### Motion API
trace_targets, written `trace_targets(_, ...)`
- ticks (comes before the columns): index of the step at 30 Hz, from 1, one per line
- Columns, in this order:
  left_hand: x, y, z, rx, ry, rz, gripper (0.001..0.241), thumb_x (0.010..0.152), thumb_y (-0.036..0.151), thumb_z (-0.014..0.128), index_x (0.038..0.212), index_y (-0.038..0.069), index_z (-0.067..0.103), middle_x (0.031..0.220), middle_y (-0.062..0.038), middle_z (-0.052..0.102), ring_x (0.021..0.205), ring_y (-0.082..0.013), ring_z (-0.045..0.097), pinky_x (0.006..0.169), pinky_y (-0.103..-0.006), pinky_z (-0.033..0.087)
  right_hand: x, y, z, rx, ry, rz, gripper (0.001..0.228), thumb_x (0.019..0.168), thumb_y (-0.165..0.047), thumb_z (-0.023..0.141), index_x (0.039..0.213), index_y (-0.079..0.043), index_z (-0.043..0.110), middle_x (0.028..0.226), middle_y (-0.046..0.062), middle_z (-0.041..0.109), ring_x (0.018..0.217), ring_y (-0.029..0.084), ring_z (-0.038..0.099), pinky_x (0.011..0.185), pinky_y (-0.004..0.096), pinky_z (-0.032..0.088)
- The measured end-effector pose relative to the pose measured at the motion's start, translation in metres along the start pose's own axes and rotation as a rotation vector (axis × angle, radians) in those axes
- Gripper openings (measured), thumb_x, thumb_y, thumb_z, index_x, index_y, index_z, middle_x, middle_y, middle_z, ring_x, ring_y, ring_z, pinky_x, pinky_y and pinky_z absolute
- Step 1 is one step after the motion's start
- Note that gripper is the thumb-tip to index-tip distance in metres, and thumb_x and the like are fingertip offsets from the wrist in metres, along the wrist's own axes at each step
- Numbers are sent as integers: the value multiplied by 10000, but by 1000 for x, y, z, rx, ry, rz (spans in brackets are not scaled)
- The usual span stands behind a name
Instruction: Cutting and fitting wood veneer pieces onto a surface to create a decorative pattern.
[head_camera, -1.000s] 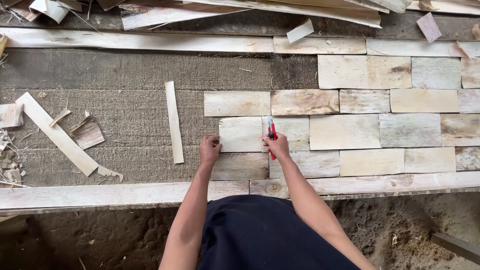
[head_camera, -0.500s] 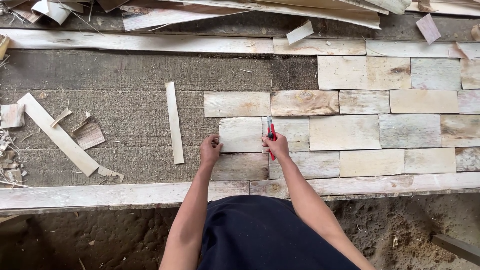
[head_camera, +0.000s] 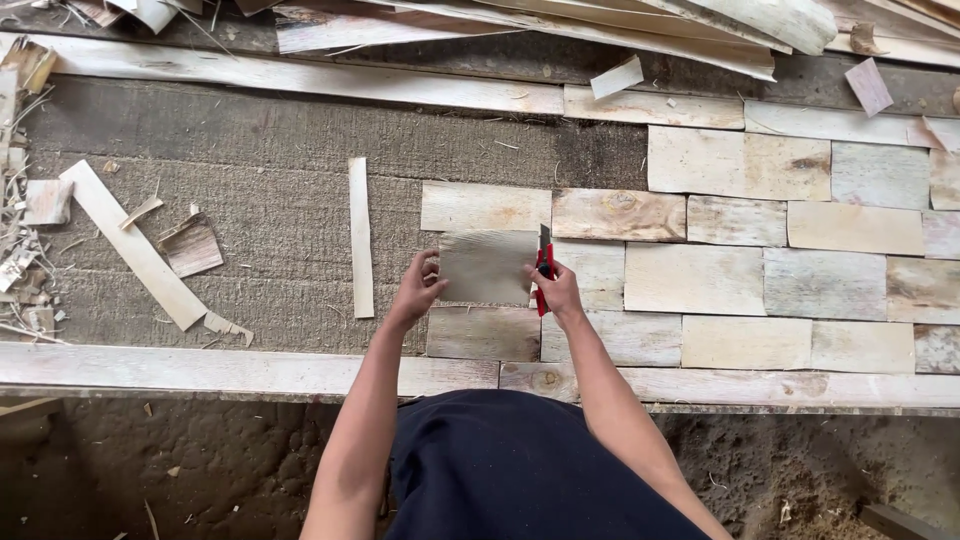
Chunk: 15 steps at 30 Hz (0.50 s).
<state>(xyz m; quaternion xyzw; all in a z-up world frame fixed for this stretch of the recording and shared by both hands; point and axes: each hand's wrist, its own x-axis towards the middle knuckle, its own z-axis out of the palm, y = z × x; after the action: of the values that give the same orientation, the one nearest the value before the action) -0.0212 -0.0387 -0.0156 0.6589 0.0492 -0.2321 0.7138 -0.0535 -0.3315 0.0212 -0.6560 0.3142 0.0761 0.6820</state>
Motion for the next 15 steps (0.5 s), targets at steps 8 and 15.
trace_targets(8,6,43,17,-84,85,117,399,932,79,768,1318,105,673,1123,-147,736,1017,-208,675,924,-353,544,-30,-18,3,75,-65,-39,321,803,-157,905,799,-76,594,639,45,551,421,187,626,386,248,530)
trace_targets(15,-16,84,36,-43,187,182,247,888,47,786,1131,86,774,905,9,752,857,-15,624,832,-210,557,-46,-35,2,80,-113,-59,339,768,-153,940,789,-68,613,637,70,600,422,206,645,390,275,546)
